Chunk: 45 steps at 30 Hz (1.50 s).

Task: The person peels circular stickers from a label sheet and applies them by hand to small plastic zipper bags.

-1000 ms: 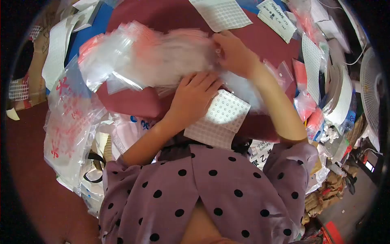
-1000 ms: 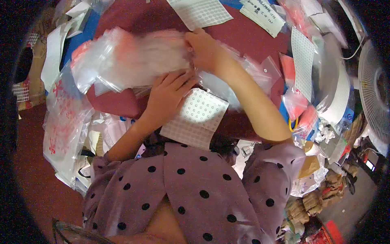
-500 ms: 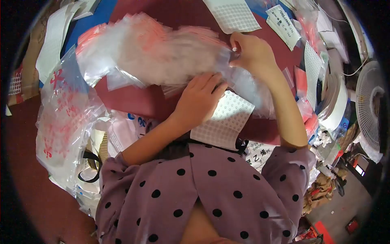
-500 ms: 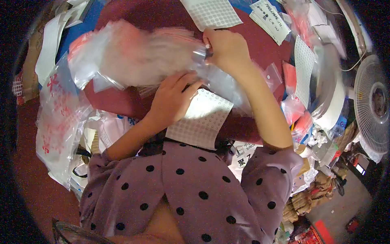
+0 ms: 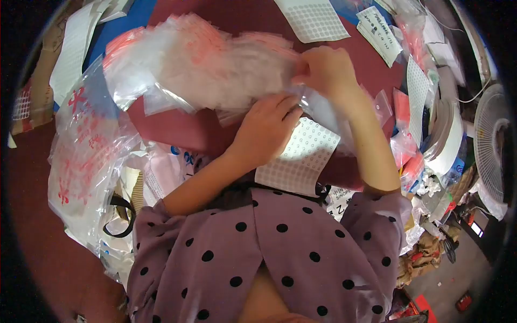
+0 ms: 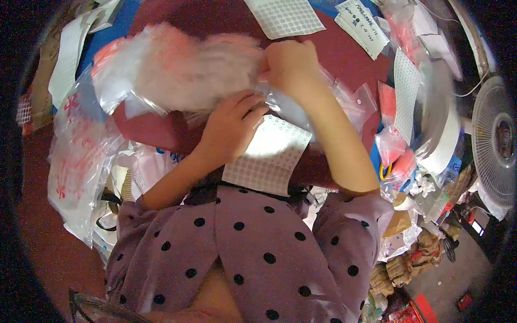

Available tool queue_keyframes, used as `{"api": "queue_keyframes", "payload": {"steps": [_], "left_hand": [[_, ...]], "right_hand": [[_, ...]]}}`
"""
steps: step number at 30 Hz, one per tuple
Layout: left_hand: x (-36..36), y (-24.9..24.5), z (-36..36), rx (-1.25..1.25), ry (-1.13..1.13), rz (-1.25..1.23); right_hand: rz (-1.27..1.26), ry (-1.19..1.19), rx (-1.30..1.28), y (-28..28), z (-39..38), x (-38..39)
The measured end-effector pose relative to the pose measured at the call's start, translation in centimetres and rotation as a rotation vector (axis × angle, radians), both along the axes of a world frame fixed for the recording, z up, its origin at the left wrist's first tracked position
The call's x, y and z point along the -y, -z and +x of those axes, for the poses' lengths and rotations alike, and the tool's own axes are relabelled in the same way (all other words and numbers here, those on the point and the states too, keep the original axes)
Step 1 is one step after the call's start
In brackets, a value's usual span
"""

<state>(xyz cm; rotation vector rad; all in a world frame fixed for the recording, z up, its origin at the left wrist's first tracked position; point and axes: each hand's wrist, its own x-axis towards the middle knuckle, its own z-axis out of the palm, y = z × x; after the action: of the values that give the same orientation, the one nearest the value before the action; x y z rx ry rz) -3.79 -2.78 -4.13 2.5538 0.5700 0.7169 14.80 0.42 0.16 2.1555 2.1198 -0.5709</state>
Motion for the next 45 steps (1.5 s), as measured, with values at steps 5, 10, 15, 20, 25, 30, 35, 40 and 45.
{"api": "queue_keyframes", "payload": {"steps": [5,10,15,20,25,30,35,40,45], "left_hand": [[0.5,-2.8,-1.2,0.063,-0.033,-0.415],[0.9,-3.0,-1.3,0.185,-0.173,-1.127],[1.2,-3.0,-1.5,0.234,-0.109,-1.46],[1.6,-4.2,-1.6,0.244,-0.089,-1.386],[1.5,-3.8,-1.7,0.234,-0.143,-1.46],[1.0,-4.0,-2.2,0.323,-0.207,-1.687],[0.3,-4.1,-2.9,0.391,-0.223,-1.824],[-0.6,-3.1,-3.4,0.122,-0.192,-1.003],[-0.8,-2.3,-1.5,-0.037,-0.094,0.018]], "right_hand": [[0.121,0.055,-0.112,-1.4,1.3,2.3],[0.138,-0.038,-0.637,-4.9,-2.3,8.1],[0.314,0.055,-0.516,-4.7,-4.1,10.5],[0.32,0.128,-0.509,-3.9,-4.6,11.5],[0.428,0.002,-0.274,-4.0,-6.2,12.4],[0.52,-0.228,-0.046,-3.1,-6.9,12.7],[0.489,-0.39,-0.021,-3.3,-6.2,11.8],[0.284,-0.043,-0.706,-4.6,-3.5,9.4],[0.286,0.211,-0.937,-0.1,0.3,1.7]]}}
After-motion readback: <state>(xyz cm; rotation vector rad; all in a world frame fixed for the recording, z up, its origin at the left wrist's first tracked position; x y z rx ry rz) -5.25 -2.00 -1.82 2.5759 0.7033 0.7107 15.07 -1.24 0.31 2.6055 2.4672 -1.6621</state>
